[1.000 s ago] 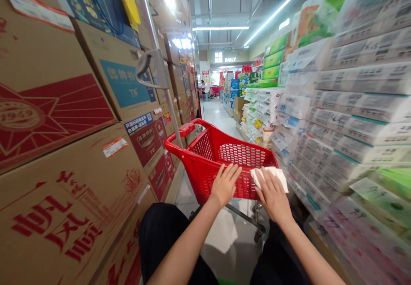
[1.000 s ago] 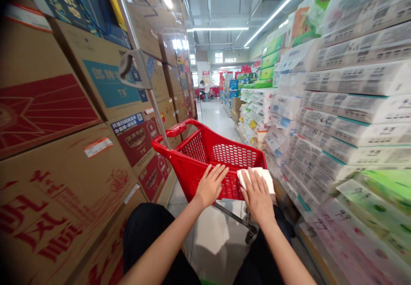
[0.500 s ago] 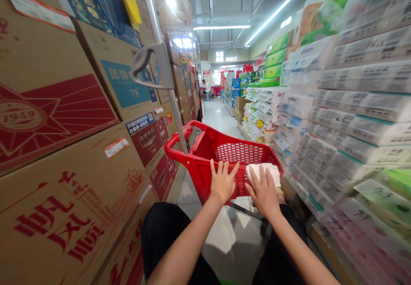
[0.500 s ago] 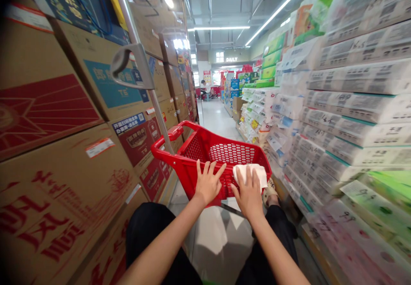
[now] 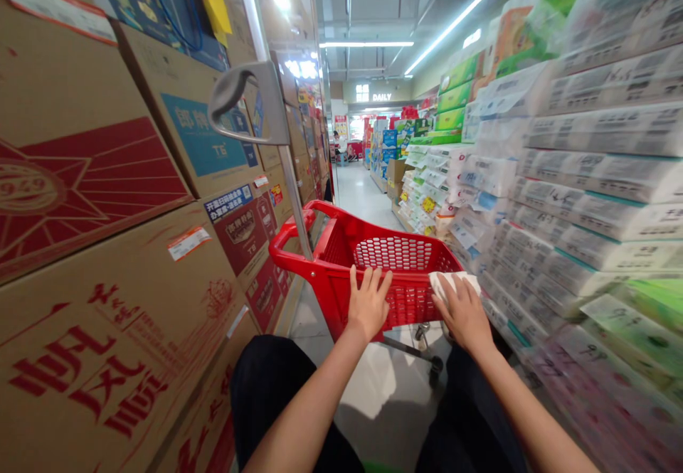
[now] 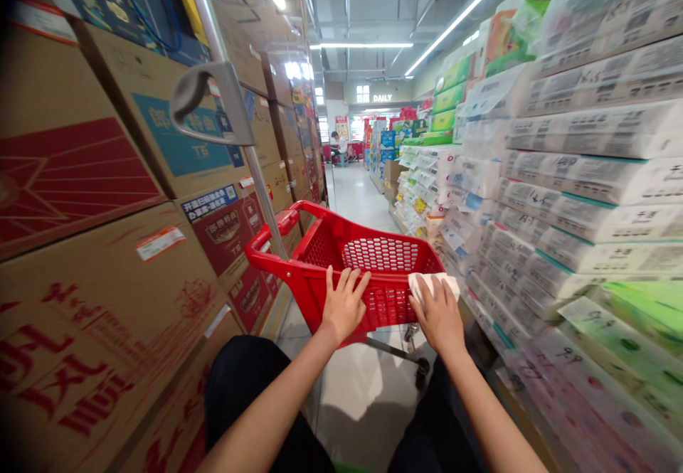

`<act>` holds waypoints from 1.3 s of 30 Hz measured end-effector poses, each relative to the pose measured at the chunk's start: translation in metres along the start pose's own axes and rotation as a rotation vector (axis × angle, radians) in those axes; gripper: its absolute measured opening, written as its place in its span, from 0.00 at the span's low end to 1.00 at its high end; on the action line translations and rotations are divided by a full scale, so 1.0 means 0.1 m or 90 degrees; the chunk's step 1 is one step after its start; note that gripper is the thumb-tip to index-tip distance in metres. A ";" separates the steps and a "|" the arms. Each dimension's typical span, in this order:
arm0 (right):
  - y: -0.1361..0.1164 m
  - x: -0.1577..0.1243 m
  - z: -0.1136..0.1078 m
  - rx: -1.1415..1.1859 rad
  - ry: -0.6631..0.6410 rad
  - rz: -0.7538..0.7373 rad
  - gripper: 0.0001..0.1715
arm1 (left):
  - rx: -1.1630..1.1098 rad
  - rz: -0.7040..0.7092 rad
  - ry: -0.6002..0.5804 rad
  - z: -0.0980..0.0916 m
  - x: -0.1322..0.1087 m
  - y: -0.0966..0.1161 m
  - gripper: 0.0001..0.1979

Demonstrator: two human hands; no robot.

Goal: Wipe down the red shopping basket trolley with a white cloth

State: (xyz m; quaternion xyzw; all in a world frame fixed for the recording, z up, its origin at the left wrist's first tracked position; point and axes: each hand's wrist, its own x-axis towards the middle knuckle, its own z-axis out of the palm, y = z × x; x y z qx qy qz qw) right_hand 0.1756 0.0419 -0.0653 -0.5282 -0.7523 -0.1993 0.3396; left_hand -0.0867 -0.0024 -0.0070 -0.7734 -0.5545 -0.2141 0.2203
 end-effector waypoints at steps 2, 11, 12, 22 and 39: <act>-0.10 0.04 0.00 0.009 -0.001 0.005 0.34 | -0.004 -0.003 -0.001 -0.01 0.00 0.01 0.32; -0.86 0.23 -0.10 0.081 -0.043 -0.100 0.34 | 0.012 -0.004 0.000 -0.03 -0.03 -0.01 0.37; -0.88 0.24 -0.12 0.082 -0.050 -0.109 0.34 | 0.014 -0.001 -0.001 -0.04 -0.03 -0.02 0.38; -0.16 0.12 -0.09 0.016 -0.042 -0.080 0.36 | 0.011 0.012 -0.008 -0.05 -0.02 -0.02 0.40; -0.58 0.18 -0.13 0.071 -0.079 -0.163 0.42 | 0.030 0.026 -0.013 -0.05 -0.06 0.01 0.43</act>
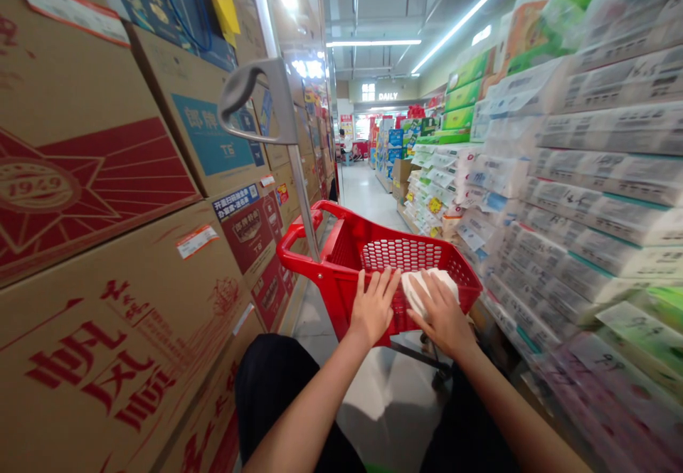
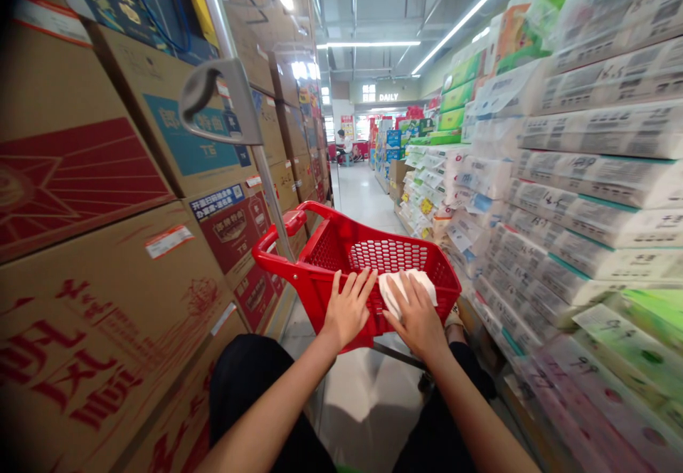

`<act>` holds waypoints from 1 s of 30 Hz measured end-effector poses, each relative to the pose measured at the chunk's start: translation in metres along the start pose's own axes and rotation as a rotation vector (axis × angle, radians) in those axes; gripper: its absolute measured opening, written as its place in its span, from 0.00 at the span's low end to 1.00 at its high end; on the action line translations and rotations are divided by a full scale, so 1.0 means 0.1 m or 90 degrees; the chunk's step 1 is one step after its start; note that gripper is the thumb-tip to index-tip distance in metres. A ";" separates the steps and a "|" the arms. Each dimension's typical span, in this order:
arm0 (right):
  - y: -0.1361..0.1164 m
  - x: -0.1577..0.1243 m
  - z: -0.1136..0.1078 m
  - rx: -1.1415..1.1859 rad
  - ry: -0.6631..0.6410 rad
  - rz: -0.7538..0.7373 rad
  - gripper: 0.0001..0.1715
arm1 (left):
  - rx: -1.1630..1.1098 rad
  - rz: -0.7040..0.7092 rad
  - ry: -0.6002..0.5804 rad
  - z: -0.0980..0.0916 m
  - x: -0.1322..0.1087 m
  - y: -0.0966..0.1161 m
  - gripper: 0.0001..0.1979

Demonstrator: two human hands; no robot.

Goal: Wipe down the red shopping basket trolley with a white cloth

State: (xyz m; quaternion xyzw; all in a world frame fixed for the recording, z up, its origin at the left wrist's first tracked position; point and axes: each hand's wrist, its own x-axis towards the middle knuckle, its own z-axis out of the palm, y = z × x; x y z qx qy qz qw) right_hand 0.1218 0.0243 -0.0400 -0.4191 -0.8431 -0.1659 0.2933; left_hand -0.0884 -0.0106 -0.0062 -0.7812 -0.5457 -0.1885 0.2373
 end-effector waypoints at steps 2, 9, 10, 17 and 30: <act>0.25 -0.14 0.00 -0.026 0.015 0.043 0.42 | -0.002 0.007 -0.001 -0.03 0.00 0.00 0.44; 0.31 -0.25 0.05 -0.072 0.072 0.194 0.42 | 0.011 0.000 0.002 -0.09 0.04 0.13 0.48; 0.18 -0.19 0.05 -0.065 0.070 0.179 0.42 | 0.017 0.001 0.000 -0.08 0.05 0.14 0.48; -0.38 0.06 -0.01 -0.008 -0.002 0.027 0.42 | 0.060 0.008 -0.008 -0.04 0.02 0.10 0.48; 0.20 -0.23 0.05 -0.070 0.087 0.190 0.41 | 0.057 -0.001 0.002 -0.06 0.02 0.16 0.49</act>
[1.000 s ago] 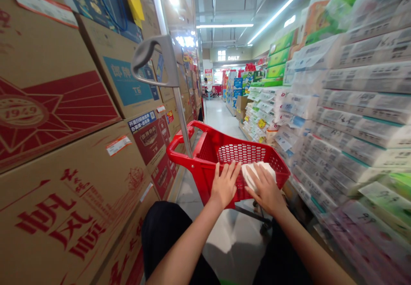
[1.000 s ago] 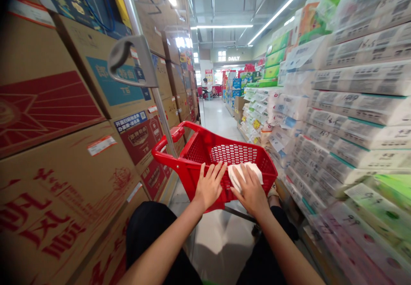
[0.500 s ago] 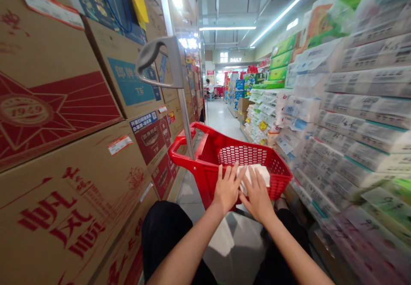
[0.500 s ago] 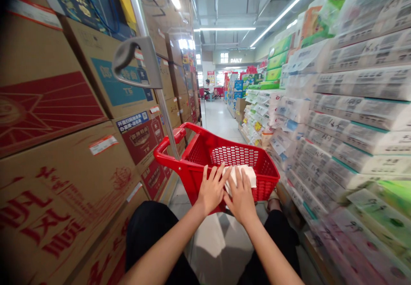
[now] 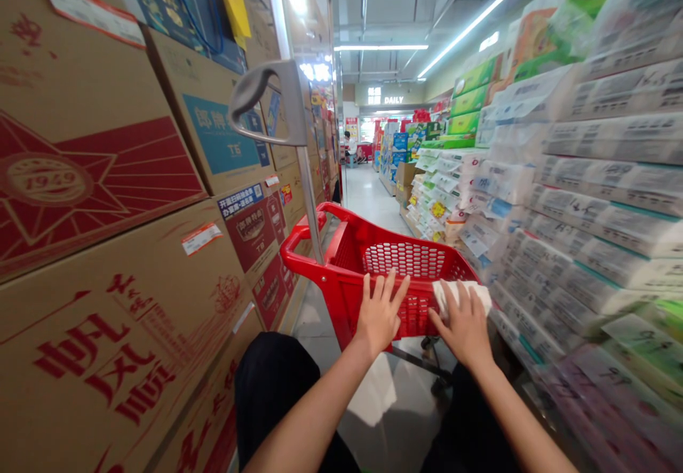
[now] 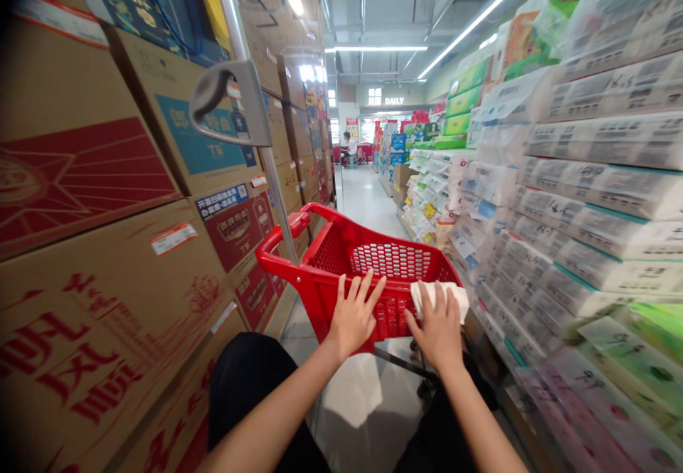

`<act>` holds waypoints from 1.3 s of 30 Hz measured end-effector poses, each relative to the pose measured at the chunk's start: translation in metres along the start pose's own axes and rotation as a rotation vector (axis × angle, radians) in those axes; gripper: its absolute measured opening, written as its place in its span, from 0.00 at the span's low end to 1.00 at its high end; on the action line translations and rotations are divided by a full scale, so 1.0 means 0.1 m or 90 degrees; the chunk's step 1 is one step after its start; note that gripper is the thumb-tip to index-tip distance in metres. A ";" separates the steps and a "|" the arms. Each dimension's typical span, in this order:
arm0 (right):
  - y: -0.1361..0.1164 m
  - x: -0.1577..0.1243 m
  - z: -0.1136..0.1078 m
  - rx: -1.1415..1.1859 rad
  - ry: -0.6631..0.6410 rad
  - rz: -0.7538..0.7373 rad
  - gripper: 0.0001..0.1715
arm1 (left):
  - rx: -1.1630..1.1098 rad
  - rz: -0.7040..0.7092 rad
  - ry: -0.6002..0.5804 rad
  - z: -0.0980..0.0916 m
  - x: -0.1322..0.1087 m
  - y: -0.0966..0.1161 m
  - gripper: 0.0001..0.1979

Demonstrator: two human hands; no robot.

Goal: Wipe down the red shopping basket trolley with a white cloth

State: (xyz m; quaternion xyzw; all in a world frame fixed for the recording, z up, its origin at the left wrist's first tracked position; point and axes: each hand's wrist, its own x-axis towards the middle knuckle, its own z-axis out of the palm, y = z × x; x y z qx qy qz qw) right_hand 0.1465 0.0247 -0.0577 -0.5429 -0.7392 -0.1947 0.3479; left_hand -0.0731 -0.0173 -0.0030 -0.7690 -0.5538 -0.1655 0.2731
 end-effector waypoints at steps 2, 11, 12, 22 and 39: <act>-0.36 0.08 0.00 0.034 -0.025 -0.073 0.40 | 0.005 0.000 0.004 0.01 0.00 0.01 0.48; -0.15 0.12 -0.02 0.048 -0.067 -0.164 0.37 | 0.006 0.052 0.001 0.00 -0.06 -0.38 0.42; -0.01 0.11 -0.01 0.036 -0.057 -0.142 0.37 | 0.006 0.045 0.011 -0.02 -0.08 -0.49 0.40; -0.59 0.31 0.17 0.054 -0.019 -0.095 0.41 | -0.003 -0.065 0.051 -0.18 -0.06 -0.83 0.30; -0.64 0.29 0.08 0.073 -0.006 -0.158 0.44 | 0.024 -0.066 0.038 -0.15 -0.14 -0.93 0.42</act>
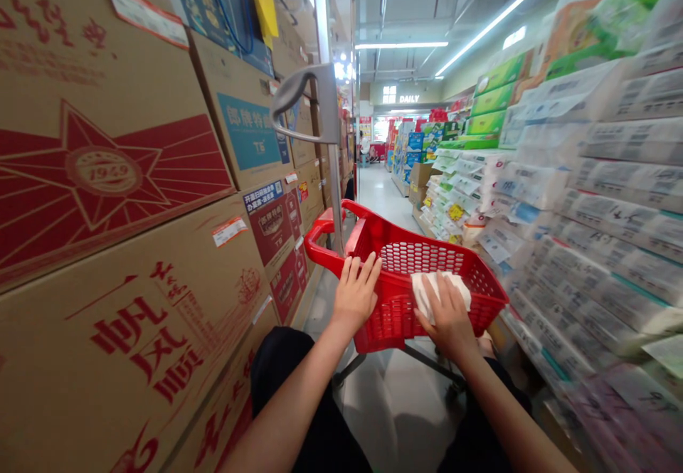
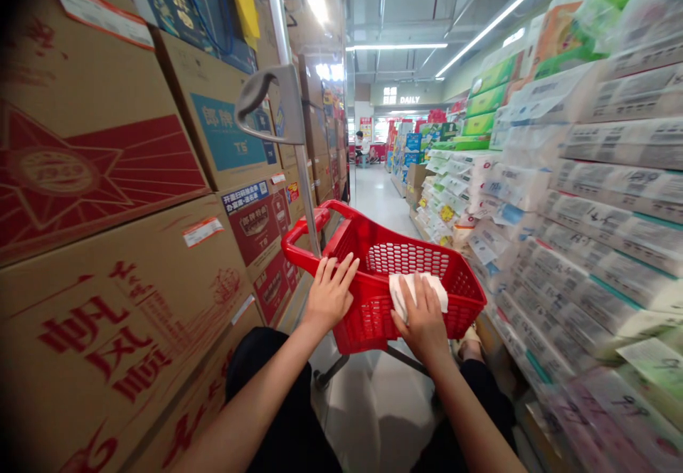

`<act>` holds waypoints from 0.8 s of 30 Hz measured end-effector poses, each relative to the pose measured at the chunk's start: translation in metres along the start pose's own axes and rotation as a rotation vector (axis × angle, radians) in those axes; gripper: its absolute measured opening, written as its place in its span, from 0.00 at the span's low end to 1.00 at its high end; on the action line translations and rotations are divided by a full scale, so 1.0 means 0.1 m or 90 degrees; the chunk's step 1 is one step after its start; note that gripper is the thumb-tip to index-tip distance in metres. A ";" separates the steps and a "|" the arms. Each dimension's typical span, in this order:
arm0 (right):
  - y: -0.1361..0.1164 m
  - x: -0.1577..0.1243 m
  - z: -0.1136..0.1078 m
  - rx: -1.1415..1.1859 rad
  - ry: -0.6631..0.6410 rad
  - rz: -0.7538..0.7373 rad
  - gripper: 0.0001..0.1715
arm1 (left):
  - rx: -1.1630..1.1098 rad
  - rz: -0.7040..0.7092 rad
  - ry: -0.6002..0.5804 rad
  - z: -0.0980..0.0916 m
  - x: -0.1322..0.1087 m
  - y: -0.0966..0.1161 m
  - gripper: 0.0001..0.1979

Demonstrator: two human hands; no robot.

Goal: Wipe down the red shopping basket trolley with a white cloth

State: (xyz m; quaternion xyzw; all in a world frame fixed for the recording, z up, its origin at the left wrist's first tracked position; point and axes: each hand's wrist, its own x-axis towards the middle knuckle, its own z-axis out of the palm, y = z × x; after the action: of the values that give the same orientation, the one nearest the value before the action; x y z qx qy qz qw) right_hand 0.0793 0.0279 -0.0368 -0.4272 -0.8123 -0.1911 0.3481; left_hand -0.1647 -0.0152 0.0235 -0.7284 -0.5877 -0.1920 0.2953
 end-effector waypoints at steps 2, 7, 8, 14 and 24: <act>-0.09 0.04 0.03 -0.006 0.008 0.033 0.45 | 0.000 -0.007 -0.004 -0.02 0.01 0.07 0.43; -0.57 0.36 0.09 0.051 -0.034 -0.008 0.46 | 0.007 -0.008 -0.008 -0.01 0.03 0.18 0.43; -0.63 0.41 0.09 0.065 -0.040 -0.025 0.47 | 0.010 -0.005 -0.007 0.00 0.03 0.19 0.42; -0.34 0.23 -0.02 0.059 -0.062 -0.071 0.49 | 0.022 -0.003 -0.002 -0.01 0.01 0.18 0.43; -0.72 0.47 0.04 0.104 -0.065 -0.056 0.54 | 0.028 0.019 0.048 -0.08 0.05 0.25 0.35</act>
State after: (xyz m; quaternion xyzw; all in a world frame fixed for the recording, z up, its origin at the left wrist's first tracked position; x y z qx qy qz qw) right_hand -0.0003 0.0164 -0.0057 -0.3708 -0.8597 -0.1173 0.3313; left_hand -0.1384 -0.0204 0.0271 -0.7228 -0.5689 -0.2023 0.3361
